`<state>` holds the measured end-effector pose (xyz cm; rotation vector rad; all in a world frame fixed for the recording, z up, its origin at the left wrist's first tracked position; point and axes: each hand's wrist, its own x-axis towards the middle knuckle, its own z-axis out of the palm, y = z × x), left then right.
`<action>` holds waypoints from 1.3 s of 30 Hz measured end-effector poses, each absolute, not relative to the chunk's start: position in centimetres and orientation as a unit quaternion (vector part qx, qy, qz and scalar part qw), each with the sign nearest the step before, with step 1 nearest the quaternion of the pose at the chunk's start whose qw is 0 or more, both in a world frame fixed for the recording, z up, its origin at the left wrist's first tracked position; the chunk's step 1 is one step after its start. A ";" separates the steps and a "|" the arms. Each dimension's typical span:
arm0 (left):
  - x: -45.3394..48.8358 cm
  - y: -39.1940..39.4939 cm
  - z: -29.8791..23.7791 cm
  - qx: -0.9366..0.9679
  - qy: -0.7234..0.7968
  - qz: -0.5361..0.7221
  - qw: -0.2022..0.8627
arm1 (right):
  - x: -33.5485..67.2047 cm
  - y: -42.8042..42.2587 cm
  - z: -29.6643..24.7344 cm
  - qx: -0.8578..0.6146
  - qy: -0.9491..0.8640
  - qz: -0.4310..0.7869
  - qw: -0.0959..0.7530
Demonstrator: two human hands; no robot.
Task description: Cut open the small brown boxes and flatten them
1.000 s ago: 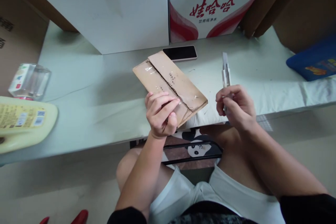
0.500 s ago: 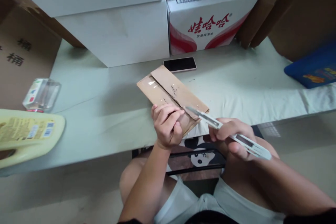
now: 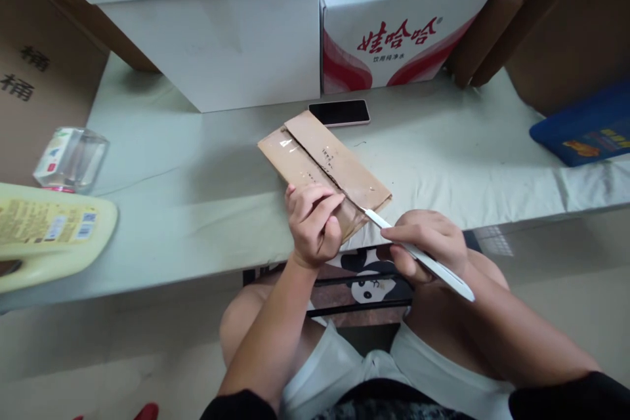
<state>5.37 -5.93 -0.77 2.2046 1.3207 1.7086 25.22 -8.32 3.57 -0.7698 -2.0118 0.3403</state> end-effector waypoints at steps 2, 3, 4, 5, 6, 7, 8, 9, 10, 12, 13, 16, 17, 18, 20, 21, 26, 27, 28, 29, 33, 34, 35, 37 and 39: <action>5.3 -6.0 -0.5 0.715 0.431 0.550 0.029 | 25.1 -8.3 3.6 -0.312 -0.817 0.149 0.462; 5.3 -6.0 -0.4 0.713 0.432 0.551 0.027 | 25.0 -8.3 3.7 -0.310 -0.814 0.152 0.468; 5.3 -6.0 -0.4 0.712 0.433 0.552 0.024 | 25.0 -8.2 3.8 -0.305 -0.810 0.153 0.477; 5.2 -6.0 -0.3 0.712 0.433 0.552 0.020 | 25.0 -8.1 3.9 -0.299 -0.807 0.151 0.486; 5.2 -6.0 -0.3 0.713 0.435 0.549 0.014 | 25.0 -8.1 4.1 -0.292 -0.808 0.147 0.490; 5.2 -6.0 -0.4 0.715 0.438 0.545 0.007 | 24.9 -8.0 4.2 -0.286 -0.812 0.141 0.489; 5.1 -6.0 -0.4 0.716 0.442 0.540 0.000 | 24.9 -7.9 4.3 -0.283 -0.816 0.136 0.485; 5.1 -6.0 -0.5 0.718 0.446 0.535 -0.007 | 24.8 -7.8 4.4 -0.285 -0.820 0.131 0.479; 5.1 -6.0 -0.5 0.717 0.450 0.532 -0.012 | 24.7 -7.8 4.3 -0.287 -0.820 0.125 0.479; 5.1 -6.0 -0.6 0.715 0.454 0.533 -0.010 | 24.6 -7.7 4.0 -0.298 -0.814 0.113 0.486; 5.2 -6.0 -0.6 0.713 0.451 0.536 -0.004 | 24.5 -7.7 3.7 -0.302 -0.812 0.111 0.488; 5.3 -6.0 -0.6 0.709 0.441 0.550 0.016 | 24.6 -7.8 3.0 -0.301 -0.813 0.112 0.485; 5.3 -6.0 -0.5 0.708 0.439 0.553 0.018 | 24.7 -7.8 2.9 -0.301 -0.815 0.115 0.482; 5.3 -6.0 -0.5 0.707 0.438 0.555 0.018 | 24.7 -7.8 2.9 -0.303 -0.818 0.116 0.476; 5.3 -5.9 -0.4 0.708 0.442 0.551 0.010 | 24.7 -7.9 3.1 -0.316 -0.827 0.113 0.452; 5.3 -5.9 -0.3 0.709 0.445 0.547 0.005 | 24.7 -7.9 3.3 -0.323 -0.831 0.110 0.439; 5.2 -5.8 -0.3 0.714 0.447 0.539 -0.004 | 24.3 -7.7 3.6 -0.325 -0.832 0.082 0.443; 5.2 -5.8 -0.4 0.714 0.445 0.541 -0.003 | 24.2 -7.7 3.5 -0.323 -0.831 0.077 0.446; 5.2 -5.8 -0.4 0.714 0.443 0.542 -0.003 | 24.1 -7.7 3.4 -0.327 -0.831 0.075 0.445; 5.2 -5.8 -0.3 0.713 0.444 0.542 -0.003 | 24.0 -7.6 3.3 -0.333 -0.830 0.076 0.440; 5.3 -5.7 -0.3 0.712 0.449 0.540 -0.007 | 23.7 -7.4 3.1 -0.361 -0.823 0.100 0.427; 5.3 -5.7 -0.2 0.712 0.450 0.539 -0.006 | 23.7 -7.4 3.2 -0.361 -0.821 0.110 0.428; 5.3 -5.7 -0.2 0.712 0.450 0.539 -0.004 | 23.8 -7.3 3.2 -0.360 -0.818 0.117 0.433; 5.4 -5.7 -0.3 0.711 0.448 0.541 0.001 | 24.0 -7.3 3.5 -0.358 -0.813 0.122 0.442; 5.5 -5.7 -0.5 0.710 0.439 0.550 0.005 | 24.3 -7.4 3.6 -0.362 -0.806 0.119 0.453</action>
